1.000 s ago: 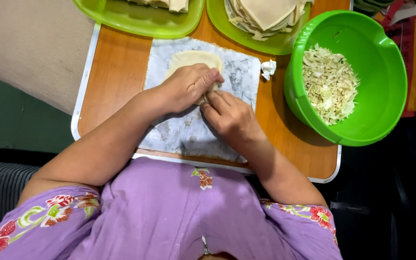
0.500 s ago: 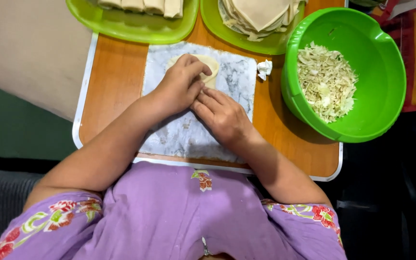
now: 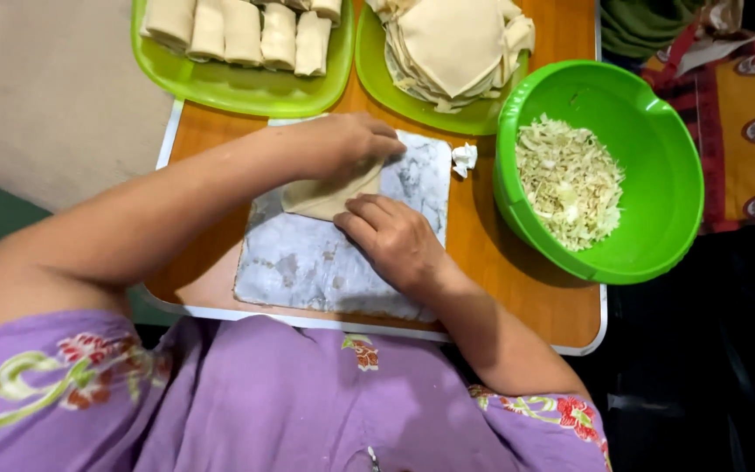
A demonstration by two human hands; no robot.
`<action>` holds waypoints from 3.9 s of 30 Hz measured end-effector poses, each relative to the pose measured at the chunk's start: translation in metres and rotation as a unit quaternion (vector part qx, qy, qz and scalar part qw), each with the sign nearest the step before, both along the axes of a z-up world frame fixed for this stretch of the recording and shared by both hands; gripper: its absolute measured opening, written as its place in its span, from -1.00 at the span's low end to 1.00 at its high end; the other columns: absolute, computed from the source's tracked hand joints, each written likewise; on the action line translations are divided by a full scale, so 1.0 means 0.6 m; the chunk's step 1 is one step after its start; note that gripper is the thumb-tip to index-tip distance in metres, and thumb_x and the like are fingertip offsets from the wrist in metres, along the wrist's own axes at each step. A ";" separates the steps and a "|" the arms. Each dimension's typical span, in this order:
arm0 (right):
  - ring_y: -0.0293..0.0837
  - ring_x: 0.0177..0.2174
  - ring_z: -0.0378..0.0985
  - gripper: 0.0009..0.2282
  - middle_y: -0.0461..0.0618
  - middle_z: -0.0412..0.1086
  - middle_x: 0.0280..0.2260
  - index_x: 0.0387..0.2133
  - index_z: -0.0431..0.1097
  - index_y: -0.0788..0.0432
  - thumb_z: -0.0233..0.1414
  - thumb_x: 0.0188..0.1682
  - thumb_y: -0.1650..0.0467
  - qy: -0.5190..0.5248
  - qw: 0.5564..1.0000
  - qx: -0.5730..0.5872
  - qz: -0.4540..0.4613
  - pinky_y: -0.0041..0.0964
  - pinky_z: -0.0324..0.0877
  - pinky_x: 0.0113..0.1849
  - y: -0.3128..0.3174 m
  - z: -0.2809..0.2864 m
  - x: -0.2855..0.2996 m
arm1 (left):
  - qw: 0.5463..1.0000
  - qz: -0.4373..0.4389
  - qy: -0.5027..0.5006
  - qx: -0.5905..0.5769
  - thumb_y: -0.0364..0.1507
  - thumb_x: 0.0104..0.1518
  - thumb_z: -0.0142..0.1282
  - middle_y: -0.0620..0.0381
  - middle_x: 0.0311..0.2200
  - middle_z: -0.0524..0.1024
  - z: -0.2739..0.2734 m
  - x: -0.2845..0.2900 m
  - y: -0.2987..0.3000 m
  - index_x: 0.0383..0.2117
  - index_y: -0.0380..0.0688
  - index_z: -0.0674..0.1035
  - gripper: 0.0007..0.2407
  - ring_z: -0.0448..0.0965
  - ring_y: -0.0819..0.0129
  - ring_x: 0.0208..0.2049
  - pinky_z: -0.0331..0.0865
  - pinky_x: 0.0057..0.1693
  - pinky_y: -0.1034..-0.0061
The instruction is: Wrapping cabbage filling into pastry skins to create spring rolls.
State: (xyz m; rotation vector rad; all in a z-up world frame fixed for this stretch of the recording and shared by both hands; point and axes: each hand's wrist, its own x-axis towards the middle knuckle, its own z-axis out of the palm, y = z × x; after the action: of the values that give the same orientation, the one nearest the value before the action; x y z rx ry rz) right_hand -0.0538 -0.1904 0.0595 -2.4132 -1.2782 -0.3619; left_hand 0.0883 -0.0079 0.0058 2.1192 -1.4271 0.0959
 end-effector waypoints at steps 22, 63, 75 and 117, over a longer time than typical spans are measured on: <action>0.10 -0.06 0.57 -0.79 0.15 0.47 -0.13 -0.17 0.45 0.24 0.08 -0.07 0.46 -0.026 1.000 0.007 0.005 -0.12 0.51 -0.06 0.002 0.006 0.004 | 0.946 -0.026 0.269 0.181 -0.47 -0.03 0.34 0.17 -0.46 0.59 0.049 0.085 -0.027 -0.38 -0.16 0.55 -0.82 0.52 0.34 -0.40 0.43 -0.19 0.39; 0.08 -0.11 0.57 -0.81 0.13 0.45 -0.19 -0.21 0.46 0.25 0.12 -0.09 0.48 -0.045 0.999 0.015 0.006 -0.14 0.51 -0.10 0.009 0.009 0.006 | 0.998 0.016 -0.064 -0.001 -0.29 0.05 0.28 0.17 -0.07 0.62 0.006 -0.049 0.041 -0.12 -0.10 0.68 -0.71 0.49 0.13 0.08 0.29 0.17 0.17; 0.09 -0.21 0.57 -0.82 0.13 0.49 -0.25 -0.18 0.42 0.29 0.14 -0.04 0.59 0.086 0.988 0.129 -0.027 -0.13 0.50 -0.16 0.009 0.005 0.008 | 0.999 0.024 0.029 -0.039 -0.31 0.19 0.19 0.06 0.12 0.54 -0.014 -0.046 0.052 0.06 -0.10 0.62 -0.67 0.39 -0.07 0.21 0.21 0.27 0.02; 0.01 -0.38 0.43 -0.87 -0.02 0.29 -0.47 -0.17 0.49 -0.01 0.14 0.02 0.39 -0.042 0.994 -0.094 -0.032 -0.08 0.35 -0.37 0.070 0.025 0.007 | 0.931 0.350 0.050 -0.089 -0.43 -0.05 0.35 -0.13 -0.23 0.47 0.010 -0.264 0.136 -0.29 -0.26 0.59 -0.75 0.47 -0.11 -0.14 0.36 -0.02 0.14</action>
State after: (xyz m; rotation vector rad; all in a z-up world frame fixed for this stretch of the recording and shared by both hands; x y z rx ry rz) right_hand -0.0495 -0.1487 0.0745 -2.6261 -1.3260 -0.3809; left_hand -0.0704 0.0738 0.0119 2.3336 -0.5216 0.3676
